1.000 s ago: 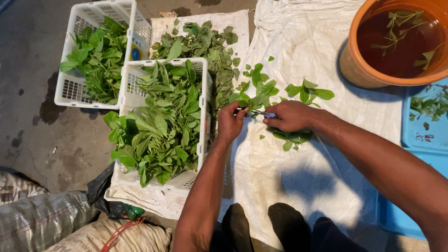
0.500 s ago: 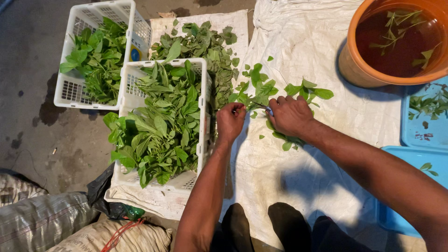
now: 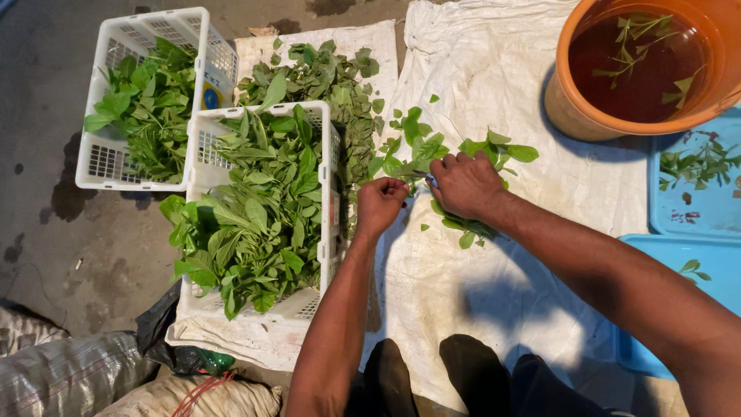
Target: The person sits on the floor and uses scissors to trim leaves from stems. They pick up leafy stems from a white crate, cut the leaves off, and place the cut leaves onto a white sack on the floor. The stems are discarded into a nearby bucket.
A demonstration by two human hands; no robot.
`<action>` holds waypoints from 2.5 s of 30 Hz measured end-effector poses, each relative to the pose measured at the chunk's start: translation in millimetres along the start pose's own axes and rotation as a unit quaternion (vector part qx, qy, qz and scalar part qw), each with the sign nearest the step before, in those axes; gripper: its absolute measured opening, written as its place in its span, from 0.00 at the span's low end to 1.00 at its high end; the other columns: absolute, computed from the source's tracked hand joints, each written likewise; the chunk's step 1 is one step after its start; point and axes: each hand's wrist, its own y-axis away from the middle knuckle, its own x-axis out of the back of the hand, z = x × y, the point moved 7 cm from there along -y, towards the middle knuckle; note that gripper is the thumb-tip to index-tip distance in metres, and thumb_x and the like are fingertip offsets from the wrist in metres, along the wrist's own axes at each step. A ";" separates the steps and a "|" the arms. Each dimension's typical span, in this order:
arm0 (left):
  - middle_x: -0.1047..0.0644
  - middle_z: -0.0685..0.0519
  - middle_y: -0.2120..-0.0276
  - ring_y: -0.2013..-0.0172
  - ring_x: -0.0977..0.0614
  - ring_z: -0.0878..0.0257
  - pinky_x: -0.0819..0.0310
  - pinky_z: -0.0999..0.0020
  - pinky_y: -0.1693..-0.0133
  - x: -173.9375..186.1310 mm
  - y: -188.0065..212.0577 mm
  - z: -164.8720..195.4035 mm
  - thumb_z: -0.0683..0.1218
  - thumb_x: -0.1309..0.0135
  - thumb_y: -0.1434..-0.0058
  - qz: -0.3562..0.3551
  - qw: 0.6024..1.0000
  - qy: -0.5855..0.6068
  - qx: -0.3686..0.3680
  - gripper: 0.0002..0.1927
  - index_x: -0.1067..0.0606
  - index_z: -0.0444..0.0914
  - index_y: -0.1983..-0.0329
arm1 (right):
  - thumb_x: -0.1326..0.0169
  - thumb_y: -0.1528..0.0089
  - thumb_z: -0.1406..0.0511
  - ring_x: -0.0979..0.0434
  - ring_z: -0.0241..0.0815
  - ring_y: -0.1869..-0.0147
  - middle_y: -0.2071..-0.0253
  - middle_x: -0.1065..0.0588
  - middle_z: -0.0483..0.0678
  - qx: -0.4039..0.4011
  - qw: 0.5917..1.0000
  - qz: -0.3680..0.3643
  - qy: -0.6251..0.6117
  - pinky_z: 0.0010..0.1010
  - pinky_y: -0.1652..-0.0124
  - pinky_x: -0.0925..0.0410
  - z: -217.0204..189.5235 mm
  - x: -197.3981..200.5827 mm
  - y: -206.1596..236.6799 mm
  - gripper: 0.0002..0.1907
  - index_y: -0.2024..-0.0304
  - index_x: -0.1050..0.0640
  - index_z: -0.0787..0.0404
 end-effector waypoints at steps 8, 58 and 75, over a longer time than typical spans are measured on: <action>0.17 0.48 0.74 0.73 0.17 0.63 0.23 0.66 0.66 34.1 -7.3 -18.5 0.45 0.33 0.47 0.097 0.961 -0.256 -0.031 0.07 0.15 0.38 0.67 | 0.50 0.34 0.56 0.20 0.63 0.65 0.69 0.21 0.60 -0.099 0.976 -0.037 -0.188 0.56 0.63 0.30 5.9 -10.8 -1.2 0.16 0.56 0.26 0.63; 0.18 0.50 0.74 0.76 0.17 0.66 0.29 0.74 0.77 -66.2 57.5 -56.2 0.40 0.36 0.40 -0.040 0.987 0.124 0.096 0.08 0.19 0.29 0.61 | 0.43 0.37 0.60 0.22 0.43 0.69 0.73 0.21 0.52 -0.257 0.837 -0.002 -0.484 0.38 0.66 0.30 59.7 -75.7 123.3 0.12 0.60 0.21 0.63; 0.16 0.54 0.69 0.72 0.16 0.68 0.29 0.73 0.73 -5.3 20.2 13.2 0.45 0.34 0.41 0.066 0.991 0.101 0.056 0.08 0.17 0.37 0.61 | 0.55 0.34 0.46 0.19 0.62 0.55 0.62 0.20 0.62 -0.186 0.915 -0.148 -0.327 0.53 0.53 0.29 27.9 -43.0 21.0 0.27 0.55 0.21 0.62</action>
